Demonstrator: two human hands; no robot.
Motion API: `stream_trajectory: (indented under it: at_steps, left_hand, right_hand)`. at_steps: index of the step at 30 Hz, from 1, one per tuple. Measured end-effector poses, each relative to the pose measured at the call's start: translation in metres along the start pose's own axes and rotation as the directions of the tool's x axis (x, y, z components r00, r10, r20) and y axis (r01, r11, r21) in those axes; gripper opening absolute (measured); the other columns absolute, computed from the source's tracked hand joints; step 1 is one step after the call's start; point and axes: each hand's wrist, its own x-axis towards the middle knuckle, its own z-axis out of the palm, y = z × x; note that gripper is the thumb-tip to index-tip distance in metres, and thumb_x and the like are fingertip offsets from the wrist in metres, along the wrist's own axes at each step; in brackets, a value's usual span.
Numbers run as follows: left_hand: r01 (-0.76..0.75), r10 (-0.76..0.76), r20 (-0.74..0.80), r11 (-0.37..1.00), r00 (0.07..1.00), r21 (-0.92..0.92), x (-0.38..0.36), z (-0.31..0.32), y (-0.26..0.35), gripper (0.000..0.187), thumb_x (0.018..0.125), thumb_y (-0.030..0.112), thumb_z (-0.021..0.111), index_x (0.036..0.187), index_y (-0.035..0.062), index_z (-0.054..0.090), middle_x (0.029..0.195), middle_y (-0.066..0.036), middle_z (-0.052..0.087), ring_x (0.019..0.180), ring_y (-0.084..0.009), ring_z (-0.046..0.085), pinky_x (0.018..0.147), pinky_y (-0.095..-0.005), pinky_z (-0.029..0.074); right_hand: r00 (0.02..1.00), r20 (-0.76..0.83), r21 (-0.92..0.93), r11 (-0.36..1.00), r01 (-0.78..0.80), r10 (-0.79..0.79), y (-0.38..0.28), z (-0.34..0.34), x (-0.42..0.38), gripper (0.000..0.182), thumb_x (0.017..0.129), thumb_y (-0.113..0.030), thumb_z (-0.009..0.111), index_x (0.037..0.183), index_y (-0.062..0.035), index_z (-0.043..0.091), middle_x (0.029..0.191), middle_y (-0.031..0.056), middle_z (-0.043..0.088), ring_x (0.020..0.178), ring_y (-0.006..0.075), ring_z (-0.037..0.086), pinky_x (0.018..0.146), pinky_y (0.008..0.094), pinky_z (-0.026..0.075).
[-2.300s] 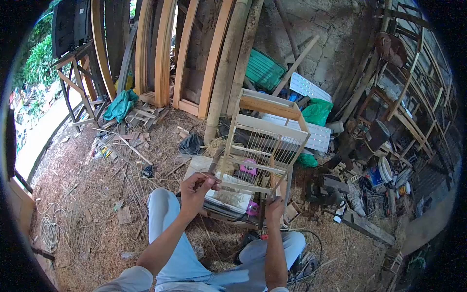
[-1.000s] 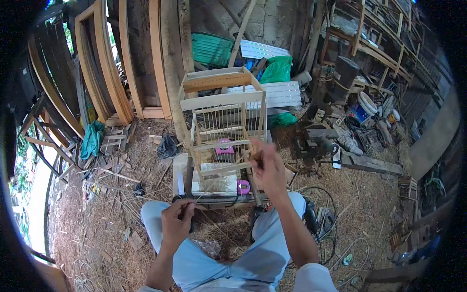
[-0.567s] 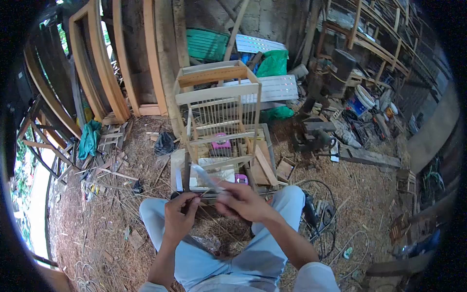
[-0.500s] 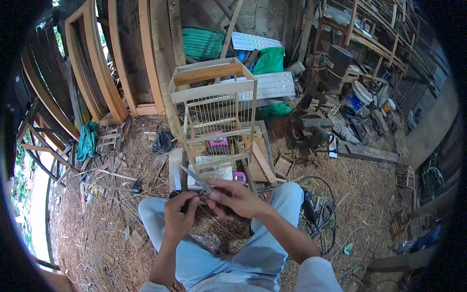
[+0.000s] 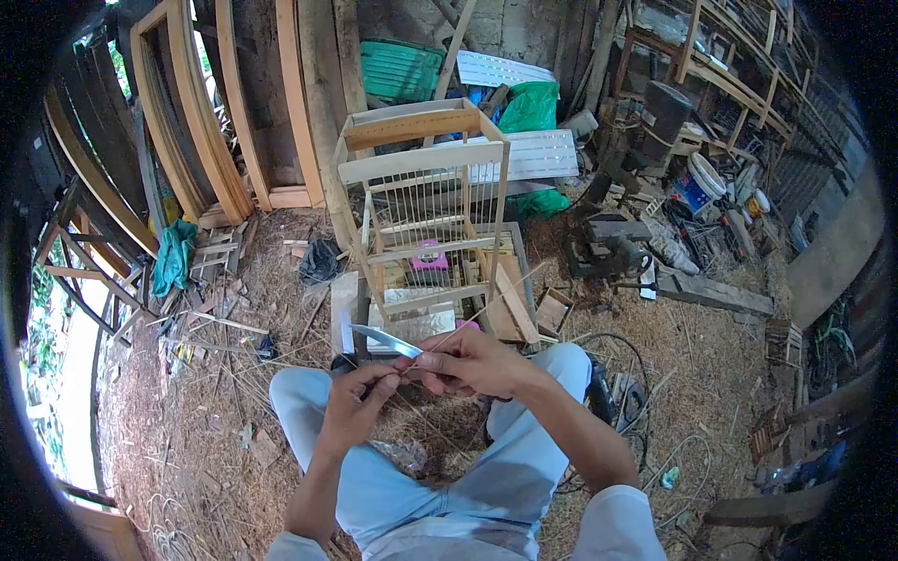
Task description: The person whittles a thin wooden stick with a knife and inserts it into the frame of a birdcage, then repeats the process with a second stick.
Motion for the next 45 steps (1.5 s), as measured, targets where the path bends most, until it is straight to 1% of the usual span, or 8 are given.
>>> stream_trajectory:
  at_steps: [2, 5, 13, 15, 24, 28, 35, 45]
  left_hand:
    - [0.064, -0.047, 0.077, 0.969, 0.996, -0.239, 0.001, 0.002, -0.002, 0.015, 0.092, 0.009, 0.059, 0.098, -0.0024, 0.065, 0.084, -0.004, 0.068, 0.075, -0.0069, 0.056, 0.07, -0.0227, 0.046]
    - [0.136, -0.108, 0.166, 0.977, 0.98, -0.162, 0.001, -0.001, -0.002, 0.017, 0.093, 0.011, 0.058, 0.099, -0.0028, 0.065, 0.092, -0.005, 0.068, 0.086, -0.0087, 0.058, 0.08, -0.0245, 0.046]
    - [0.123, -0.099, 0.172, 0.983, 0.98, -0.136, -0.003, -0.008, 0.005, 0.016, 0.093, 0.011, 0.057, 0.098, -0.0016, 0.066, 0.089, -0.003, 0.066, 0.086, -0.0079, 0.056, 0.078, -0.0231, 0.045]
    - [0.163, -0.136, 0.175, 0.975, 0.975, -0.152, -0.007, -0.011, 0.002, 0.016, 0.093, 0.011, 0.058, 0.098, -0.0014, 0.066, 0.089, -0.003, 0.066, 0.085, -0.0076, 0.056, 0.078, -0.023, 0.045]
    - [0.143, -0.119, 0.179, 0.981, 0.977, -0.13, -0.01, -0.017, -0.015, 0.012, 0.091, 0.004, 0.057, 0.096, -0.0021, 0.066, 0.088, -0.006, 0.068, 0.083, -0.0102, 0.059, 0.076, -0.0246, 0.047]
    - [0.045, -0.032, 0.168, 0.996, 0.985, -0.075, 0.003, -0.011, -0.006, 0.013, 0.091, 0.006, 0.057, 0.095, -0.0023, 0.067, 0.087, -0.006, 0.068, 0.081, -0.0104, 0.06, 0.075, -0.0244, 0.048]
    - [0.137, -0.111, 0.233, 0.985, 0.966, -0.101, 0.003, -0.019, -0.004, 0.015, 0.092, 0.011, 0.059, 0.094, -0.0012, 0.067, 0.088, -0.005, 0.067, 0.084, -0.0091, 0.058, 0.077, -0.0238, 0.045]
    - [0.19, -0.138, 0.248, 0.962, 0.959, -0.198, -0.006, -0.036, -0.017, 0.014, 0.091, 0.011, 0.06, 0.091, -0.0006, 0.066, 0.086, -0.005, 0.067, 0.083, -0.0104, 0.058, 0.076, -0.0246, 0.045]
  right_hand:
    - [1.0, -0.011, -0.015, 1.0, 0.004, -0.004, -0.004, 0.0, -0.004, 0.03, 0.097, -0.025, 0.052, 0.114, -0.0029, 0.063, 0.067, -0.0039, 0.055, 0.051, 0.0017, 0.038, 0.043, 0.0189, 0.028]
    - [0.999, -0.035, -0.039, 0.999, -0.003, 0.001, -0.003, 0.001, -0.007, 0.029, 0.097, -0.024, 0.053, 0.114, -0.0024, 0.064, 0.066, -0.004, 0.055, 0.051, 0.0018, 0.039, 0.043, 0.0188, 0.029]
    - [0.996, -0.094, -0.129, 0.992, -0.003, -0.009, -0.003, -0.004, -0.012, 0.03, 0.097, -0.024, 0.053, 0.112, -0.0004, 0.063, 0.067, -0.0044, 0.053, 0.052, 0.0012, 0.038, 0.045, 0.0176, 0.028]
    - [0.971, -0.235, -0.071, 0.997, 0.018, -0.034, -0.012, -0.013, -0.018, 0.027, 0.097, -0.02, 0.053, 0.108, 0.0018, 0.064, 0.066, -0.0028, 0.055, 0.051, 0.0019, 0.039, 0.043, 0.0187, 0.03]
    - [0.942, -0.337, 0.015, 1.0, 0.011, -0.005, -0.006, -0.031, -0.028, 0.028, 0.099, -0.019, 0.049, 0.115, -0.0006, 0.061, 0.067, -0.0018, 0.053, 0.049, 0.0027, 0.035, 0.043, 0.0188, 0.027]
    - [0.99, -0.131, 0.27, 0.959, 0.091, -0.058, -0.003, -0.018, -0.02, 0.032, 0.099, -0.023, 0.048, 0.12, -0.0008, 0.058, 0.066, -0.0016, 0.053, 0.049, 0.0031, 0.035, 0.043, 0.0189, 0.025]
    - [0.98, -0.196, -0.063, 0.998, -0.032, 0.019, -0.017, -0.022, -0.025, 0.031, 0.098, -0.023, 0.051, 0.112, 0.0025, 0.062, 0.064, -0.0033, 0.054, 0.05, 0.0022, 0.038, 0.043, 0.0185, 0.028]
    - [0.957, -0.289, 0.009, 0.999, 0.037, -0.033, -0.009, -0.045, -0.036, 0.027, 0.097, -0.021, 0.053, 0.104, 0.003, 0.064, 0.064, -0.0016, 0.053, 0.048, 0.0032, 0.038, 0.042, 0.0195, 0.028]
